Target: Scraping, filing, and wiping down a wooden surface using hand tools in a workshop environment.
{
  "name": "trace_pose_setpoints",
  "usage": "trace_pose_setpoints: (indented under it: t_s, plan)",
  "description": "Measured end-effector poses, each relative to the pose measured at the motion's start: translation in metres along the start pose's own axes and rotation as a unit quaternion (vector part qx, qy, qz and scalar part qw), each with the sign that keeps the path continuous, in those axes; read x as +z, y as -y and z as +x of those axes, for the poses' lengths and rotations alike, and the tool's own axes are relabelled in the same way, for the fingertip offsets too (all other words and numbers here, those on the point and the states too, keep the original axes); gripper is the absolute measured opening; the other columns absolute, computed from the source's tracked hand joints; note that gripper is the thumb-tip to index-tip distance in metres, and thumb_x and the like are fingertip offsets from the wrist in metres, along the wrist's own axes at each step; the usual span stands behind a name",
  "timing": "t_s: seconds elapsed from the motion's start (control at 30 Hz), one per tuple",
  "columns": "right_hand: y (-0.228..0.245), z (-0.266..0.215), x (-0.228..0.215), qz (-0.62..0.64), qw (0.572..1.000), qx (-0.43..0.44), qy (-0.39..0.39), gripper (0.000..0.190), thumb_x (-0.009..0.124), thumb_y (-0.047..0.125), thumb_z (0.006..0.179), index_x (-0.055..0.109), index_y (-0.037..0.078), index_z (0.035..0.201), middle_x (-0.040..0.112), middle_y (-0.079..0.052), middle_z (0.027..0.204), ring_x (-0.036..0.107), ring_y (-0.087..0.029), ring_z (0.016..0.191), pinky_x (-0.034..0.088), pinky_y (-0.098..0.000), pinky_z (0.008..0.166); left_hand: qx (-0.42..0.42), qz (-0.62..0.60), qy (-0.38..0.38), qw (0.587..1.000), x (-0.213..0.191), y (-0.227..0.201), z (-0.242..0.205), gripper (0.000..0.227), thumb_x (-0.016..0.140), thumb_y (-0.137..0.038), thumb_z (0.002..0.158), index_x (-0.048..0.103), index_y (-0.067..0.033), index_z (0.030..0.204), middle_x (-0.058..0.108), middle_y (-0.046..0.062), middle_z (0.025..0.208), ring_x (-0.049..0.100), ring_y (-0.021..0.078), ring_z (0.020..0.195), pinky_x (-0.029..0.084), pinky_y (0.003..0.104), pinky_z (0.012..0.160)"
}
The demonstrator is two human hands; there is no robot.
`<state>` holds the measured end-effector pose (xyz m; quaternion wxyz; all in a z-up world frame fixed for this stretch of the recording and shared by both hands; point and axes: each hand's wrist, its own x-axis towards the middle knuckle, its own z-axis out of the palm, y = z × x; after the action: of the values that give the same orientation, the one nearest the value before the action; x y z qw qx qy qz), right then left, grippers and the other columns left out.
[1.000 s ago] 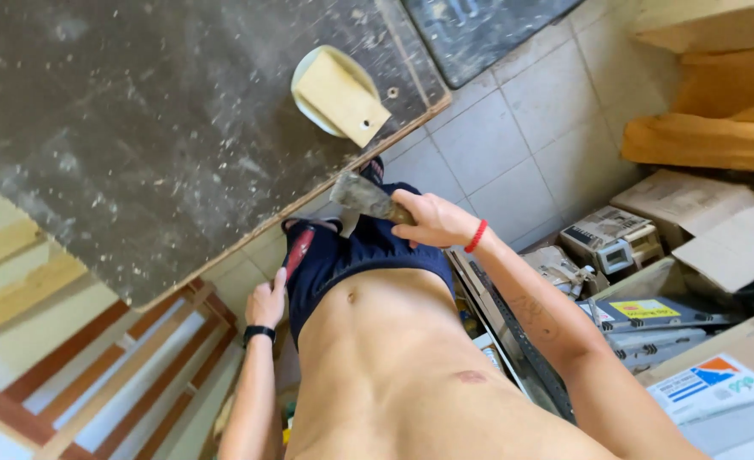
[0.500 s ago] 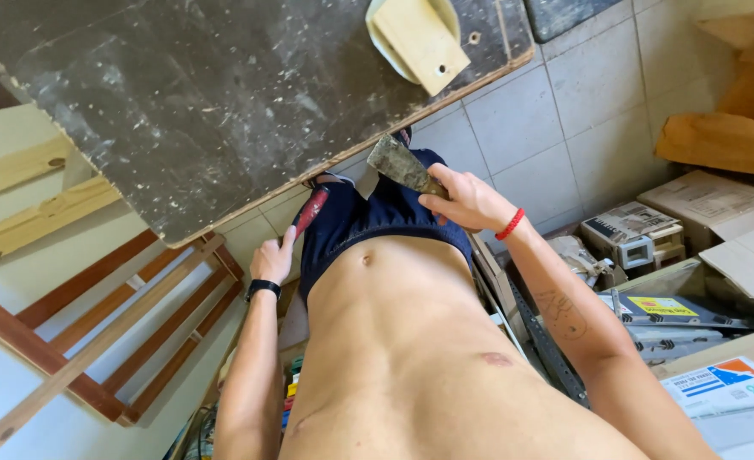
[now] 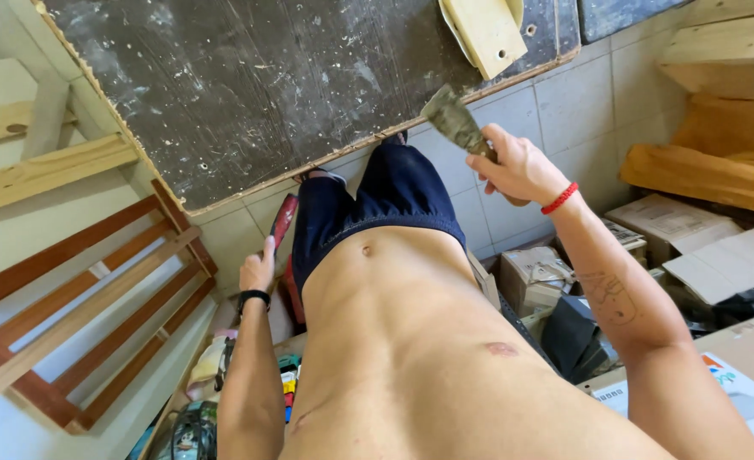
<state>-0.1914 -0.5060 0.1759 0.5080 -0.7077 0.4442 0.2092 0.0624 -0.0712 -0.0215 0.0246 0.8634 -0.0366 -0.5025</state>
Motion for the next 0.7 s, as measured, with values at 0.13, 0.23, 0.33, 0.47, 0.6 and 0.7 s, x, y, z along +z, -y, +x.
trace_pose_setpoints:
  t_s: [0.13,0.23,0.33,0.47,0.6,0.7]
  plan:
    - [0.012,-0.005,0.017,0.081,0.996,0.030,-0.032,0.018,0.058,0.022,0.094,0.050,0.007,0.099,0.068,-0.012,0.064,0.069,-0.022,0.051,0.057,-0.0338,0.050,0.002,-0.031,0.019,0.999,-0.007,-0.004,-0.033,0.101,0.029,-0.080,0.091,0.066,0.0111,0.117,0.063,0.033,0.122,0.053,0.0435,0.125,0.039,0.053,0.106]
    - [0.011,0.002,0.047,0.253,0.966,0.012,-0.047,0.018,0.054,0.018,0.097,0.048,0.003,0.107,0.064,-0.018,0.067,0.068,-0.026,0.051,0.058,-0.0354,0.045,-0.009,-0.059,0.013,0.998,0.005,0.014,-0.022,0.103,0.030,-0.081,0.088,0.064,0.0109,0.119,0.061,0.035,0.123,0.053,0.0452,0.125,0.039,0.052,0.107]
    - [0.008,0.018,0.074,0.369,0.925,0.037,-0.085,0.022,0.055,0.022,0.097,0.049,0.004,0.106,0.062,-0.019,0.067,0.066,-0.025,0.048,0.059,-0.0385,0.045,0.021,-0.071,0.005,0.997,0.010,0.023,-0.013,0.102,0.030,-0.081,0.090,0.067,0.0112,0.113,0.064,0.035,0.116,0.055,0.0476,0.119,0.040,0.054,0.103]
    - [0.018,0.028,0.083,0.424,0.895,0.048,-0.131,0.020,0.050,0.024,0.099,0.046,0.005,0.102,0.059,-0.014,0.065,0.064,-0.022,0.046,0.057,-0.0343,0.040,0.024,-0.073,-0.015,0.997,0.003,0.017,-0.014,0.099,0.032,-0.081,0.091,0.069,0.0091,0.110,0.065,0.034,0.114,0.056,0.0475,0.118,0.041,0.054,0.103]
    - [0.018,0.033,0.086,0.429,0.891,0.054,-0.137,0.020,0.051,0.024,0.098,0.045,0.005,0.099,0.059,-0.015,0.064,0.063,-0.023,0.045,0.056,-0.0353,0.040,0.008,-0.055,-0.005,0.998,-0.023,-0.008,-0.029,0.101,0.033,-0.081,0.090,0.066,0.0110,0.113,0.063,0.034,0.117,0.054,0.0458,0.121,0.040,0.053,0.106]
    - [0.019,0.033,0.092,0.449,0.878,0.063,-0.150,0.019,0.052,0.024,0.098,0.046,0.006,0.099,0.059,-0.017,0.065,0.063,-0.024,0.044,0.055,-0.0354,0.039,0.009,-0.033,0.000,0.999,-0.022,0.000,-0.007,0.100,0.030,-0.082,0.091,0.066,0.0071,0.119,0.064,0.032,0.120,0.053,0.0452,0.123,0.039,0.054,0.106]
